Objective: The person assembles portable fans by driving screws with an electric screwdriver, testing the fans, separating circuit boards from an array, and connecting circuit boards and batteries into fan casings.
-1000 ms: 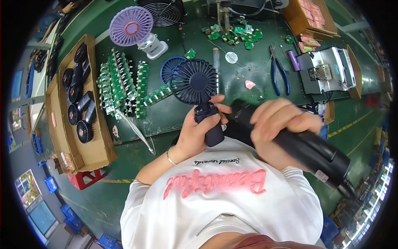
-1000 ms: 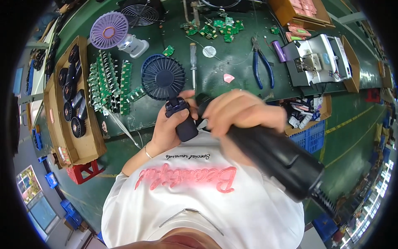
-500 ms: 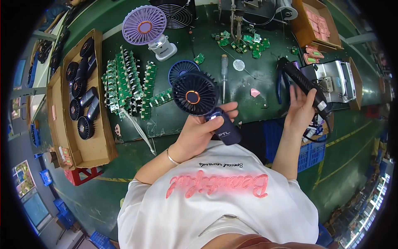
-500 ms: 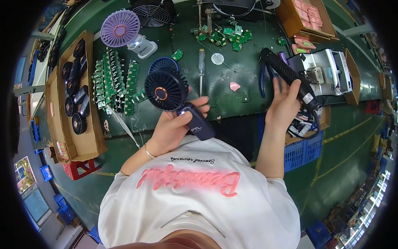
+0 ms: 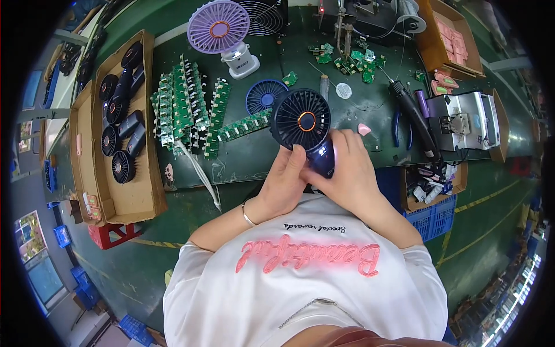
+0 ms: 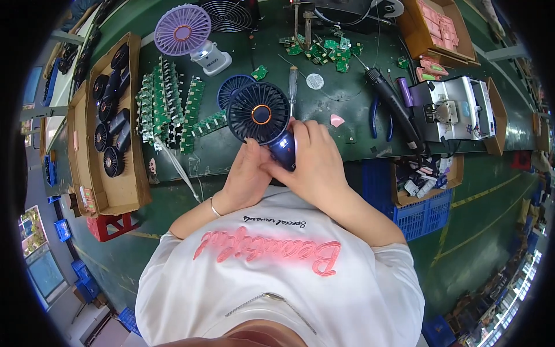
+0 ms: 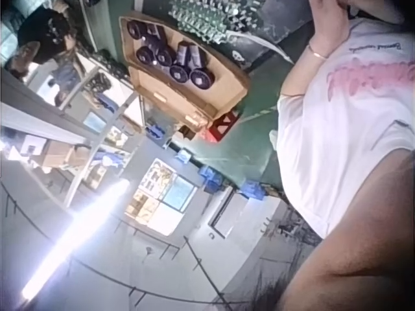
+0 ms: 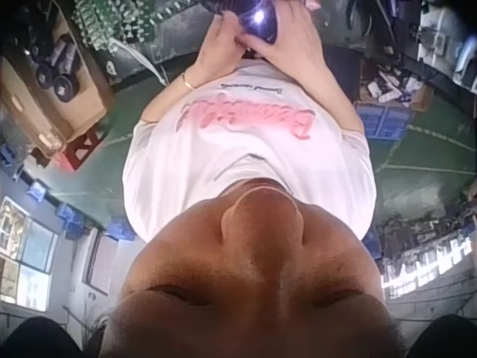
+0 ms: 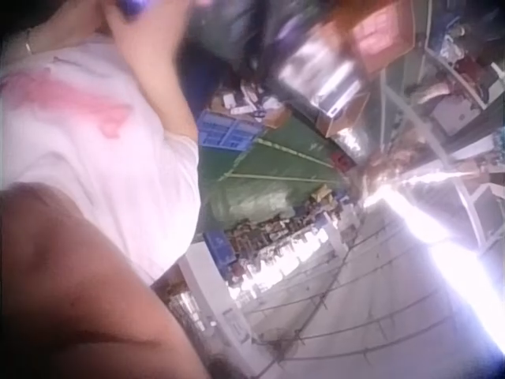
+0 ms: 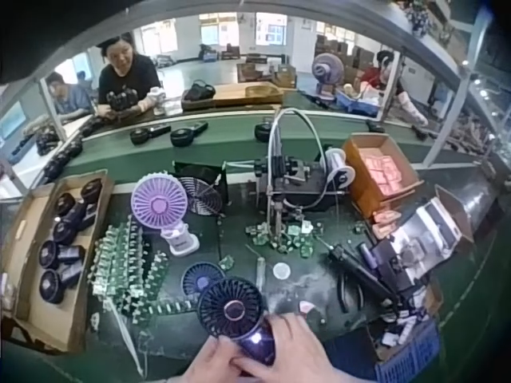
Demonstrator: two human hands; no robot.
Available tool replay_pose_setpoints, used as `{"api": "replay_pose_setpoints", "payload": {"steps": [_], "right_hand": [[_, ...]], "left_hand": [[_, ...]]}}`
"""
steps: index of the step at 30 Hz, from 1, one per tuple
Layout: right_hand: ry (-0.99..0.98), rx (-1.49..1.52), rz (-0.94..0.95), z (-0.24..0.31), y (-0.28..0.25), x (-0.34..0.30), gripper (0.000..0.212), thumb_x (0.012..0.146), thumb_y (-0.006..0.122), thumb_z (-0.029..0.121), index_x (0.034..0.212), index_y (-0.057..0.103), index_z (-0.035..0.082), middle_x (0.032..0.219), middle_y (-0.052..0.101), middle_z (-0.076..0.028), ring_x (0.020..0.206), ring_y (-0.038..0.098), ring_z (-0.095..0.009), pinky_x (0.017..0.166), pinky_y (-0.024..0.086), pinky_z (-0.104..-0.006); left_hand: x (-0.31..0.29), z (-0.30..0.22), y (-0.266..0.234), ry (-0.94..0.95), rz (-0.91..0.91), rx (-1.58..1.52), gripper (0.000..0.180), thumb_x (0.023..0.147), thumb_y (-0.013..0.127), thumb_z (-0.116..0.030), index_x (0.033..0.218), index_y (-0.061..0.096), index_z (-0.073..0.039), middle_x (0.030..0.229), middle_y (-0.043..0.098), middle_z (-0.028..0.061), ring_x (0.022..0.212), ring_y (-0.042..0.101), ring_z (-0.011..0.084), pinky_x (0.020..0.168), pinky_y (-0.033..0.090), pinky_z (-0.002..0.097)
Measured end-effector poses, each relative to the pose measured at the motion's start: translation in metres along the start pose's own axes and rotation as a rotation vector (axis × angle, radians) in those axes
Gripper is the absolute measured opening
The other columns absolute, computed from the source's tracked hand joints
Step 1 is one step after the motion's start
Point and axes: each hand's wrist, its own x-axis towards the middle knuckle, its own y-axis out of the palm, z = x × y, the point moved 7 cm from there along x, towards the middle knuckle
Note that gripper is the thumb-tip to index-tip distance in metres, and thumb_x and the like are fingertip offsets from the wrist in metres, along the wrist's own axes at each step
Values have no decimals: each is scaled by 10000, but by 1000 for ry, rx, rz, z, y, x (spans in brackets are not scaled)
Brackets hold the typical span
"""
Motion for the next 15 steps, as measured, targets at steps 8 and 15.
{"api": "replay_pose_setpoints", "payload": {"steps": [8,15], "right_hand": [[-140,-260,76,20,22,6,485,645,758,258,992,539,-1,910,512,-110,855,532,-263,670,472,-356],[-184,-428,105,27,40,7,507,731,702,313,1039,535,-53,908,507,-95,742,589,-173,517,500,-244]], "left_hand": [[-6,-3,-29,-46,-244,-91,337,1016,430,-335,1230,500,-85,1166,605,41,1054,589,152,906,484,330],[-3,-7,-35,-65,-325,-48,214,942,566,-116,1155,567,-89,1067,619,-6,957,583,76,804,487,261]]}}
